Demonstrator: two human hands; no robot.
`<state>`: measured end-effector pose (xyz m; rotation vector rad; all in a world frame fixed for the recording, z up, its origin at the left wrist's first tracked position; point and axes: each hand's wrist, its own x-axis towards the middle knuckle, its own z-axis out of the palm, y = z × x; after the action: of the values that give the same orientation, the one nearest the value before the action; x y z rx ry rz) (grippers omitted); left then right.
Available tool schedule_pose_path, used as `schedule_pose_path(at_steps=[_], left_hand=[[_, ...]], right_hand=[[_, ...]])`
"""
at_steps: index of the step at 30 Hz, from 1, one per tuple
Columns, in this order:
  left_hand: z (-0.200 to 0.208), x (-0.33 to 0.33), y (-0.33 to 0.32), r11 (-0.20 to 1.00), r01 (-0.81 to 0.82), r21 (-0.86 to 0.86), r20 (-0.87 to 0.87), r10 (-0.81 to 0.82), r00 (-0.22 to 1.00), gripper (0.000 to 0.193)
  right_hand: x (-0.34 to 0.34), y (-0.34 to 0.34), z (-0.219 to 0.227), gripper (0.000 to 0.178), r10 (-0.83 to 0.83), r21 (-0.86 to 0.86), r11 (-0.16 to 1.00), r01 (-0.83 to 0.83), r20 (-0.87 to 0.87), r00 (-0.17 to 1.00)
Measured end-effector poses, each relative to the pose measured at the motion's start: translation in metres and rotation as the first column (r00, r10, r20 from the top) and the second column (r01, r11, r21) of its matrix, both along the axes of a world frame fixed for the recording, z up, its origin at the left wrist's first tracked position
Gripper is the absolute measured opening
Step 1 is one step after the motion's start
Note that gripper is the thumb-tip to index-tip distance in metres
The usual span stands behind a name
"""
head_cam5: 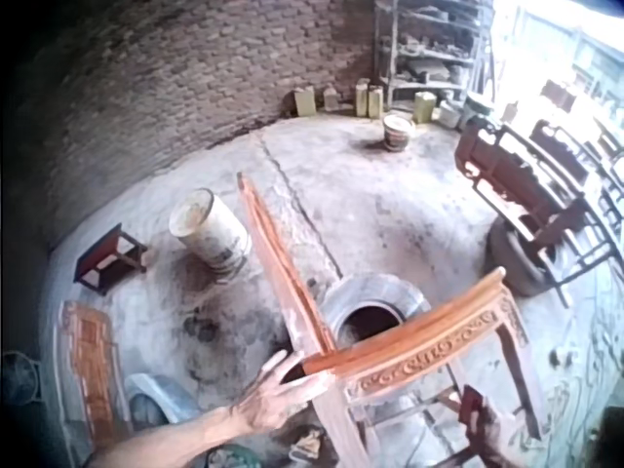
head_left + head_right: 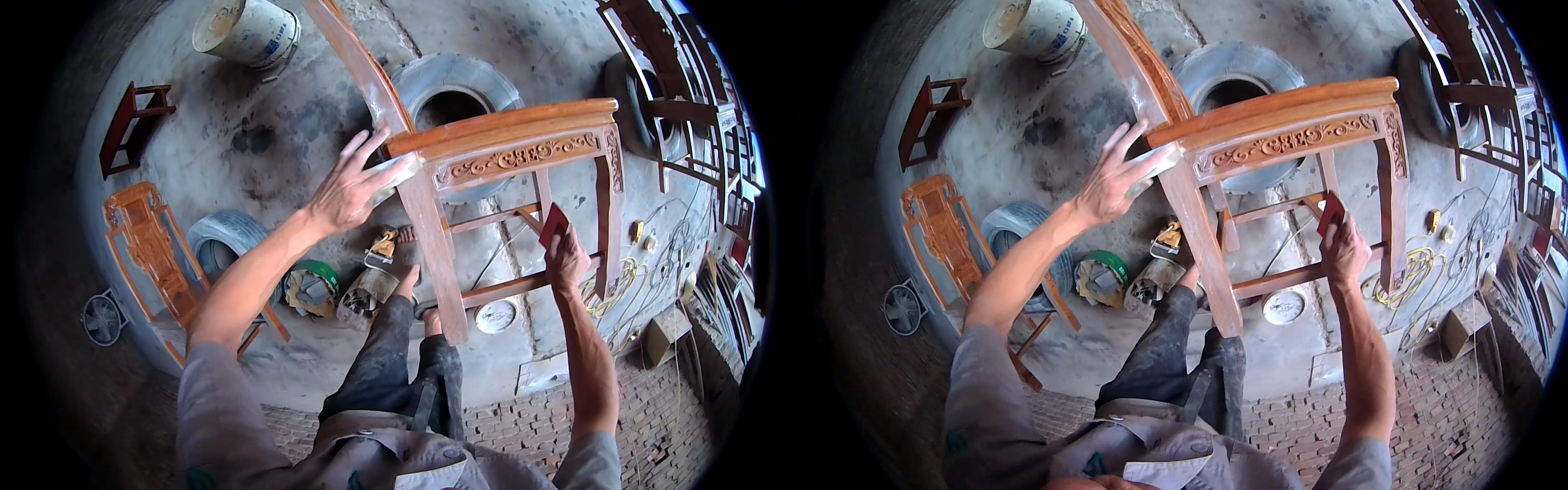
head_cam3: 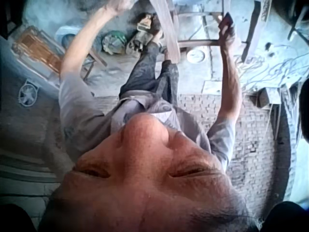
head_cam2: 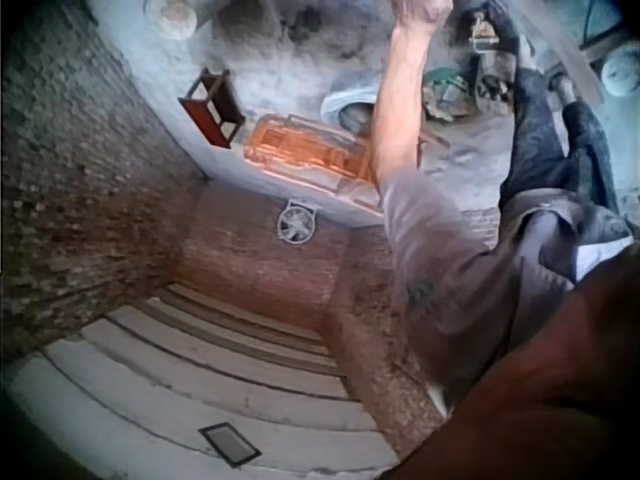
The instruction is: The person sands a wooden chair frame using a sanding block and sandpaper. They work on various parts of the chair, including the legs and backrest, and switch between different sanding tools.
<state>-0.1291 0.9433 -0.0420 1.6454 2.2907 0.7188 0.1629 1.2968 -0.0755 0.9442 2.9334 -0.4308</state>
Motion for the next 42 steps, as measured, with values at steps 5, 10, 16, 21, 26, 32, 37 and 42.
schedule_pose_path(at_steps=[5, 10, 16, 21, 26, 32, 37, 42], left_hand=[[0.001, -0.003, -0.002, 1.0, 0.017, -0.025, -0.017, -0.017, 1.0, 0.059], [0.002, -0.011, 0.022, 0.997, 0.083, -0.005, 0.017, -0.083, 0.996, 0.057], [-0.003, 0.037, -0.034, 0.939, -0.337, 0.07, 0.119, 0.328, 0.937, 0.052], [-0.018, 0.09, 0.023, 0.607, -0.789, 0.098, 0.754, 0.472, 0.457, 0.063], [-0.04, 0.105, 0.07, 0.374, -0.927, -0.015, 0.961, 0.262, 0.09, 0.07], [-0.078, 0.125, 0.055, 0.357, -0.934, -0.021, 0.908, 0.399, 0.132, 0.066], [-0.038, 0.11, 0.067, 0.356, -0.935, 0.007, 0.942, 0.312, 0.126, 0.064], [-0.034, 0.115, 0.053, 0.487, -0.871, 0.063, 0.894, 0.361, 0.266, 0.063]], right_hand=[[0.004, 0.003, -0.005, 0.02, -0.017, -0.009, 1.0, 0.017, 0.015, 1.0], [0.001, -0.001, 0.003, 0.021, -0.046, -0.009, 0.999, 0.047, 0.092, 0.995], [0.004, 0.004, -0.002, 0.02, -0.042, 0.011, 0.999, 0.041, 0.073, 0.996], [-0.002, -0.001, 0.003, 0.017, -0.034, 0.014, 0.999, 0.033, 0.103, 0.994], [0.0, -0.001, 0.001, 0.017, -0.028, 0.025, 0.999, 0.026, 0.085, 0.996], [-0.001, -0.005, 0.006, 0.017, -0.023, 0.011, 1.0, 0.022, 0.073, 0.997], [-0.002, 0.0, 0.004, 0.017, -0.001, 0.032, 0.999, -0.002, 0.066, 0.998], [0.004, 0.0, -0.001, 0.016, -0.021, 0.061, 0.998, 0.015, 0.101, 0.995]])
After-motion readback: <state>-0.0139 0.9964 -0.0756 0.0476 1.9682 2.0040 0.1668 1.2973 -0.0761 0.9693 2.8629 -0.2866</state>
